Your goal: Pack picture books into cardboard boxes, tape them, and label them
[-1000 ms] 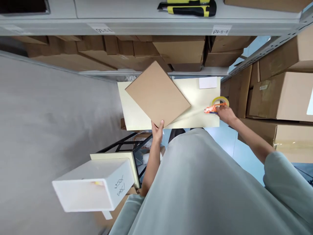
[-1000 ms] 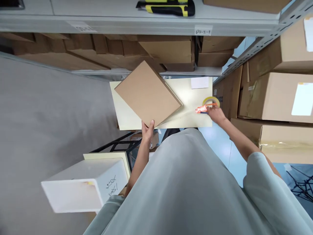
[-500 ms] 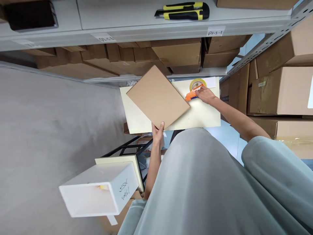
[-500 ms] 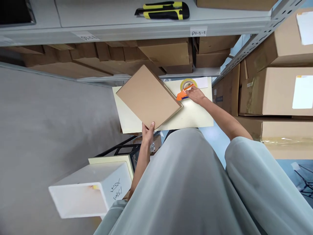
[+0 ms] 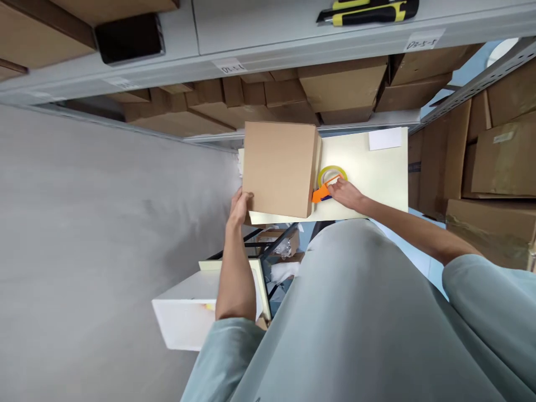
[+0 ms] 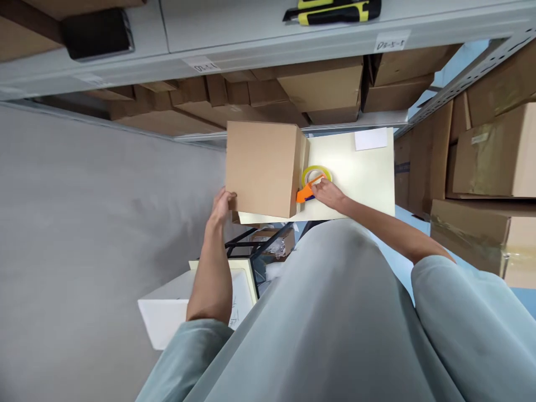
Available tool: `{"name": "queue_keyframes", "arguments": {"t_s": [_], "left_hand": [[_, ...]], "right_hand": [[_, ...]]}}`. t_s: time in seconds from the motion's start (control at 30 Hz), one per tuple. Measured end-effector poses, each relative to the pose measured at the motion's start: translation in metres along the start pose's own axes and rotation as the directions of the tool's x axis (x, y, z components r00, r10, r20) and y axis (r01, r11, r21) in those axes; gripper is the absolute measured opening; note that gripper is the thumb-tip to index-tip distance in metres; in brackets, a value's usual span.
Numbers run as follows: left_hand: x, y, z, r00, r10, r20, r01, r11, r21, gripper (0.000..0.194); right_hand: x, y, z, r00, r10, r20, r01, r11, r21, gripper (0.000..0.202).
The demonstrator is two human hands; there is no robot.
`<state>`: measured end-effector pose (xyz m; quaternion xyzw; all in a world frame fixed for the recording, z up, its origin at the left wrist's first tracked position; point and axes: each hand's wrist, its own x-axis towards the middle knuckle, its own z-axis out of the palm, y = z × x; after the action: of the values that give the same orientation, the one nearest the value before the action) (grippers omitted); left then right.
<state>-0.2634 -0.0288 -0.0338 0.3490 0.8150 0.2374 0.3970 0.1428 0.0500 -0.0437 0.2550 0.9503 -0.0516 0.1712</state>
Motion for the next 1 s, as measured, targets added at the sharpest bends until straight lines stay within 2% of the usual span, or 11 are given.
{"name": "queue_keyframes", "arguments": {"t_s": [0.13,0.2,0.27,0.33,0.4,0.43,0.5,0.6,0.8,0.9,1.0], "left_hand": [[0.033,0.012,-0.009,1.000,-0.015,0.006,0.013,0.983,0.183,0.039],[0.037,0.026,0.003,0.991,0.118,-0.060,-0.095,0.952,0.290,0.052],[0.034,0.051,0.031,0.916,0.390,-0.093,-0.330,0.866,0.376,0.067],[0.028,0.084,0.074,0.785,0.619,0.031,-0.581,0.718,0.384,0.067],[0.023,0.118,0.125,0.675,0.720,0.160,-0.721,0.598,0.351,0.061],[0.021,0.131,0.149,0.652,0.734,0.190,-0.745,0.573,0.342,0.061],[0.021,0.148,0.187,0.679,0.713,0.174,-0.718,0.595,0.361,0.059],[0.024,0.147,0.211,0.723,0.677,0.136,-0.661,0.622,0.420,0.057],[0.027,0.136,0.205,0.726,0.671,0.151,-0.643,0.585,0.493,0.054],[0.026,0.138,0.207,0.744,0.651,0.149,-0.625,0.599,0.500,0.054],[0.025,0.138,0.210,0.755,0.640,0.142,-0.612,0.610,0.503,0.054]], "right_hand": [[0.018,-0.052,0.012,0.992,0.110,0.060,-0.117,0.984,0.137,0.040],[0.025,-0.070,0.017,0.985,0.160,0.065,-0.170,0.965,0.199,0.041],[0.030,-0.085,0.019,0.979,0.193,0.069,-0.204,0.951,0.233,0.040],[0.034,-0.096,0.019,0.975,0.210,0.080,-0.223,0.943,0.246,0.040],[0.037,-0.104,0.019,0.971,0.223,0.090,-0.239,0.937,0.255,0.040],[0.038,-0.107,0.019,0.969,0.229,0.094,-0.246,0.934,0.258,0.040],[0.039,-0.111,0.019,0.966,0.238,0.097,-0.255,0.929,0.266,0.040],[0.038,-0.111,0.022,0.966,0.242,0.090,-0.258,0.923,0.286,0.041],[0.000,-0.098,0.041,0.972,0.216,0.095,-0.235,0.912,0.336,0.041],[-0.047,-0.089,0.056,0.972,0.205,0.117,-0.234,0.905,0.355,0.045],[-0.105,-0.064,0.071,0.950,0.283,0.130,-0.311,0.884,0.349,0.044]]}}
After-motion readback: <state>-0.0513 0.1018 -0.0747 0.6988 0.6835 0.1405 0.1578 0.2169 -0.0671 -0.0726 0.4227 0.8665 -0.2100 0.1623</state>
